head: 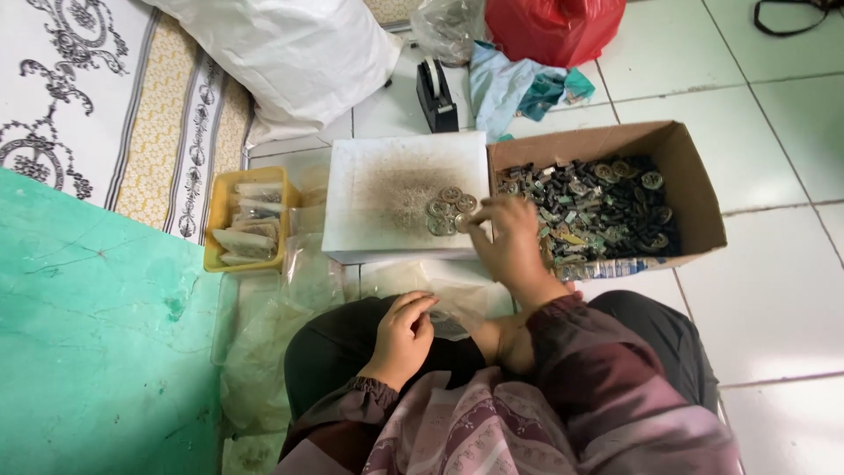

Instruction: Sorting small metal components from a large box and placing them into individual plastic bags.

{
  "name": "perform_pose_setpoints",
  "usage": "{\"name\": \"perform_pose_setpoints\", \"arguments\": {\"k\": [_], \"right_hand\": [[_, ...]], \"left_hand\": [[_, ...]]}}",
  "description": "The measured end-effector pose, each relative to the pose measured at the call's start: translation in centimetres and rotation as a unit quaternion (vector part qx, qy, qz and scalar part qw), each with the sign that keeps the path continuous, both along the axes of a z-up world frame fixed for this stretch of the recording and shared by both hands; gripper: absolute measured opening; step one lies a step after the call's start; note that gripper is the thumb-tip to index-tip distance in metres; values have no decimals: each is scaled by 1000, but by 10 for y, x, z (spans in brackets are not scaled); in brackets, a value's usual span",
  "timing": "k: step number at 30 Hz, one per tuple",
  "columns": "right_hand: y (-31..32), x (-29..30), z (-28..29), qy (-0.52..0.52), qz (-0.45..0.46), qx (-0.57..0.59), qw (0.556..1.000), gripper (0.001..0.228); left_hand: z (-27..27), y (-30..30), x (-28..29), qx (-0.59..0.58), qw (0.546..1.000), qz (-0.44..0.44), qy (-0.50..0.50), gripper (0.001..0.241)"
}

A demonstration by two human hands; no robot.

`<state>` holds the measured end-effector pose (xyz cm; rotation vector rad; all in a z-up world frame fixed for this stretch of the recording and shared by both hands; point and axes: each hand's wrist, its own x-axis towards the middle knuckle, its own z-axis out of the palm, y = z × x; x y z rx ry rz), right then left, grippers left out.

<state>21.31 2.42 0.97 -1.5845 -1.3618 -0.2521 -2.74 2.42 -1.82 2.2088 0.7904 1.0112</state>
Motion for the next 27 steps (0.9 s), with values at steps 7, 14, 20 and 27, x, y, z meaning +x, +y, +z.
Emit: {"name": "perform_pose_setpoints", "arguments": {"k": [7,14,20,27], "right_hand": [[-133,-19,170,-65,-22,244,967,15],[-114,-44,117,-18,165,58,984,11],[-88,-44,74,-16,209,-49,977,18],[-16,10,-13,35,33,-246,968,27]], "left_hand": [[49,-22,19,-95,992,-71,-47,33],[56,-32,28,-57,998,-28,-29,33],[44,-23,22,-94,995,14,5,36],[23,-9,13,-157,987,-3,25,40]]}}
